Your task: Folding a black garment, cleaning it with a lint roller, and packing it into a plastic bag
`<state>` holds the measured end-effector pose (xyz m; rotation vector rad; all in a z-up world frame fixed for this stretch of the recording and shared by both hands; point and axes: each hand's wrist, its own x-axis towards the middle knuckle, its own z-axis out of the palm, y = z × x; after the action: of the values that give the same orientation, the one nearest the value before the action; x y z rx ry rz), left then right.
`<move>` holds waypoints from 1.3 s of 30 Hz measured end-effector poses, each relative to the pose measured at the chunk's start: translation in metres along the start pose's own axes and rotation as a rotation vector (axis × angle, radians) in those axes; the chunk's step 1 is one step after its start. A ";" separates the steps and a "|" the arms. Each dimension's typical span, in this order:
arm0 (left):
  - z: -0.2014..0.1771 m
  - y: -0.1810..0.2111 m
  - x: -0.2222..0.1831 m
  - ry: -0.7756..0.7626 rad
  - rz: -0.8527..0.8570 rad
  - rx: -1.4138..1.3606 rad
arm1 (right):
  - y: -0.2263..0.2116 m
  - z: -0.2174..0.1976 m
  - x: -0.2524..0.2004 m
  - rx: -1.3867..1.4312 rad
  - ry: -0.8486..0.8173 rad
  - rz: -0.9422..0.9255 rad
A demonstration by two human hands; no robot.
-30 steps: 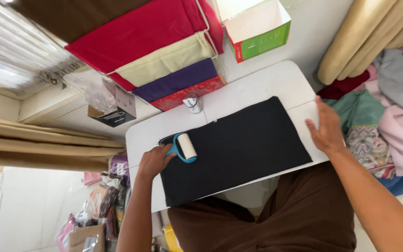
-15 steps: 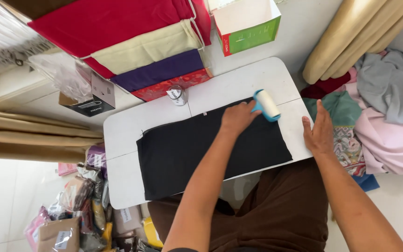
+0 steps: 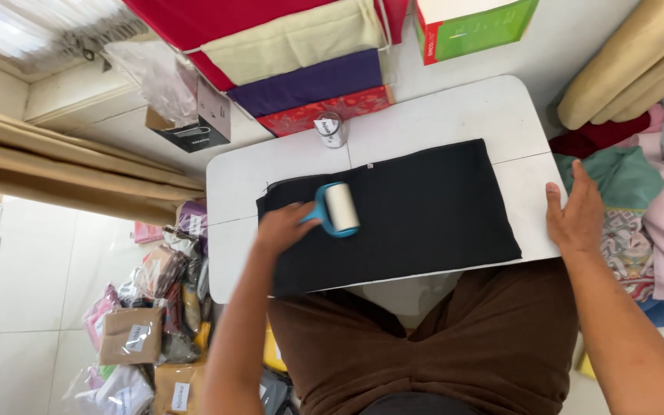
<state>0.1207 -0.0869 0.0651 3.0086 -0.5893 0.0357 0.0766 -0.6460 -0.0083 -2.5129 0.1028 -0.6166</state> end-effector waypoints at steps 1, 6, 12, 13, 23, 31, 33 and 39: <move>-0.011 -0.025 -0.022 -0.003 -0.004 0.000 | -0.004 -0.002 0.000 0.002 -0.005 -0.001; -0.055 -0.109 -0.109 -0.318 -0.210 0.149 | -0.022 -0.013 0.005 -0.047 -0.095 0.118; -0.048 -0.087 -0.117 -0.026 0.009 0.119 | -0.012 -0.004 0.001 -0.073 -0.062 0.134; -0.045 -0.079 -0.109 -0.028 0.019 0.113 | -0.011 -0.003 0.000 -0.082 -0.059 0.143; -0.004 0.050 0.003 0.027 0.180 0.057 | -0.005 0.000 0.003 -0.065 -0.106 0.195; 0.048 0.204 0.091 0.010 0.316 -0.222 | 0.002 0.001 -0.001 -0.063 -0.154 0.232; 0.064 0.238 0.105 -0.010 0.345 -0.260 | 0.001 0.003 0.000 -0.047 -0.102 0.206; 0.035 0.250 0.093 0.021 0.298 -0.272 | -0.016 -0.005 0.003 -0.064 -0.133 0.192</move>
<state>0.1133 -0.3552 0.0515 2.6340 -0.9507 0.0035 0.0758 -0.6357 0.0050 -2.5587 0.3150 -0.3739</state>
